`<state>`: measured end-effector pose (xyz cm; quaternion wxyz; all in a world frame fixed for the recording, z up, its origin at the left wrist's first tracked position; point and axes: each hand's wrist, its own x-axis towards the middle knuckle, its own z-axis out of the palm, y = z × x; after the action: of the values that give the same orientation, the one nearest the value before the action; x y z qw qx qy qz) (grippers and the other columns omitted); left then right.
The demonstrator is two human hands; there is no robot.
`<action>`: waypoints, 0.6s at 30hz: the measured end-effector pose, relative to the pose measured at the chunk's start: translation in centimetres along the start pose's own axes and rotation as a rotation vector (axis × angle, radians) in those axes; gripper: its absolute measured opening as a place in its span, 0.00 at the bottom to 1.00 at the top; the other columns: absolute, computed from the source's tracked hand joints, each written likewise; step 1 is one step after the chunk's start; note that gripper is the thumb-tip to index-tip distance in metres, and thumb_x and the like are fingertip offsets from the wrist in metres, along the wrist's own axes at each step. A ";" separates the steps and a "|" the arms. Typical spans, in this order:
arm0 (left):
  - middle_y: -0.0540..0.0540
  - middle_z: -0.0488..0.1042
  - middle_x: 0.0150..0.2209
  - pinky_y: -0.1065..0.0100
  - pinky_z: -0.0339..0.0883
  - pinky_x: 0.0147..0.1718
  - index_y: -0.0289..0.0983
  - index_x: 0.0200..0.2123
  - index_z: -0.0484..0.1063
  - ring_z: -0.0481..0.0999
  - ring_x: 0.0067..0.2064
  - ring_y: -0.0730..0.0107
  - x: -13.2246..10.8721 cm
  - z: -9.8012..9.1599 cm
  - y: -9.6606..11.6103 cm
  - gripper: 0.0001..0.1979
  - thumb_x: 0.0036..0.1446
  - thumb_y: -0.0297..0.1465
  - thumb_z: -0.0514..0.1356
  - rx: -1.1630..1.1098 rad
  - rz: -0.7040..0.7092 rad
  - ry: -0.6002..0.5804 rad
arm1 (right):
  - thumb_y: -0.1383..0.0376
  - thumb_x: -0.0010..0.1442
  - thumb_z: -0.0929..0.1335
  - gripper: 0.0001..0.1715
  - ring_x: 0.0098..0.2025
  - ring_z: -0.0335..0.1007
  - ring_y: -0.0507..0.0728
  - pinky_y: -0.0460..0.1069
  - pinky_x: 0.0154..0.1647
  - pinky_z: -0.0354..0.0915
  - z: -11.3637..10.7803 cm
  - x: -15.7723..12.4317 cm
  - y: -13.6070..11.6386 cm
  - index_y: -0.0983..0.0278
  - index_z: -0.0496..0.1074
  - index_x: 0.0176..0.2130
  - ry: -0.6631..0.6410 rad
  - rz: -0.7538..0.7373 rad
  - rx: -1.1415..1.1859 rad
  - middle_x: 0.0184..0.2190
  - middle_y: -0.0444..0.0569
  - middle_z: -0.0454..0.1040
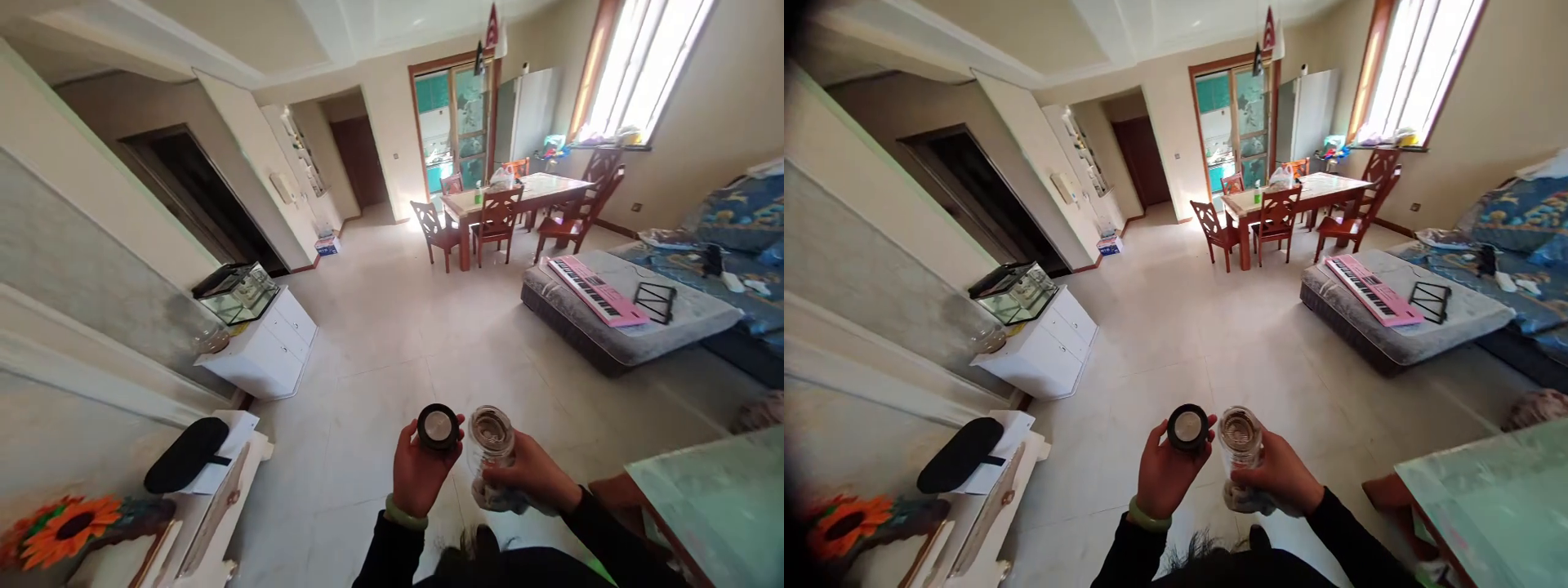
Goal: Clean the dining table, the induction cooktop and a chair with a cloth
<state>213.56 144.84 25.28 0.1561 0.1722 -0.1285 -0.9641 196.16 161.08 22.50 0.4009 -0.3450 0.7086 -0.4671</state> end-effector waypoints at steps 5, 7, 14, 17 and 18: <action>0.32 0.80 0.61 0.60 0.73 0.60 0.33 0.55 0.84 0.84 0.55 0.57 6.3 -5.0 10.4 0.24 0.75 0.41 0.53 -0.085 0.155 -0.044 | 0.69 0.44 0.77 0.38 0.55 0.80 0.69 0.61 0.59 0.76 3.6 16.5 -6.2 0.57 0.78 0.55 -0.201 -0.109 0.016 0.50 0.48 0.84; 0.32 0.79 0.63 0.59 0.73 0.62 0.33 0.55 0.84 0.84 0.57 0.56 9.9 -7.7 14.8 0.24 0.76 0.40 0.51 -0.090 0.202 -0.070 | 0.69 0.44 0.77 0.37 0.54 0.81 0.68 0.59 0.57 0.77 4.9 23.3 -7.0 0.57 0.79 0.54 -0.226 -0.117 -0.003 0.50 0.48 0.85; 0.33 0.79 0.62 0.59 0.71 0.65 0.35 0.57 0.84 0.83 0.59 0.56 27.1 -11.5 31.7 0.28 0.77 0.42 0.48 0.030 0.071 -0.182 | 0.67 0.42 0.79 0.36 0.51 0.81 0.67 0.58 0.54 0.76 4.4 44.6 -10.8 0.61 0.78 0.53 -0.049 -0.058 0.001 0.48 0.49 0.85; 0.34 0.78 0.63 0.58 0.71 0.66 0.36 0.58 0.84 0.83 0.60 0.56 36.2 -10.3 38.5 0.28 0.78 0.41 0.47 0.075 -0.073 -0.246 | 0.67 0.42 0.79 0.35 0.50 0.82 0.66 0.56 0.52 0.77 2.3 51.8 -13.3 0.61 0.78 0.52 0.073 -0.071 0.078 0.47 0.49 0.85; 0.34 0.78 0.63 0.58 0.71 0.66 0.37 0.58 0.84 0.83 0.60 0.56 39.4 -9.7 40.6 0.28 0.77 0.42 0.47 0.086 -0.127 -0.271 | 0.67 0.42 0.79 0.35 0.50 0.82 0.65 0.56 0.51 0.77 1.4 54.1 -14.0 0.61 0.78 0.51 0.120 -0.075 0.104 0.46 0.49 0.85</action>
<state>192.43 92.03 17.19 0.0687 0.0550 -0.1785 -0.9800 175.18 109.30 21.97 0.3572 -0.3214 0.6928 -0.5378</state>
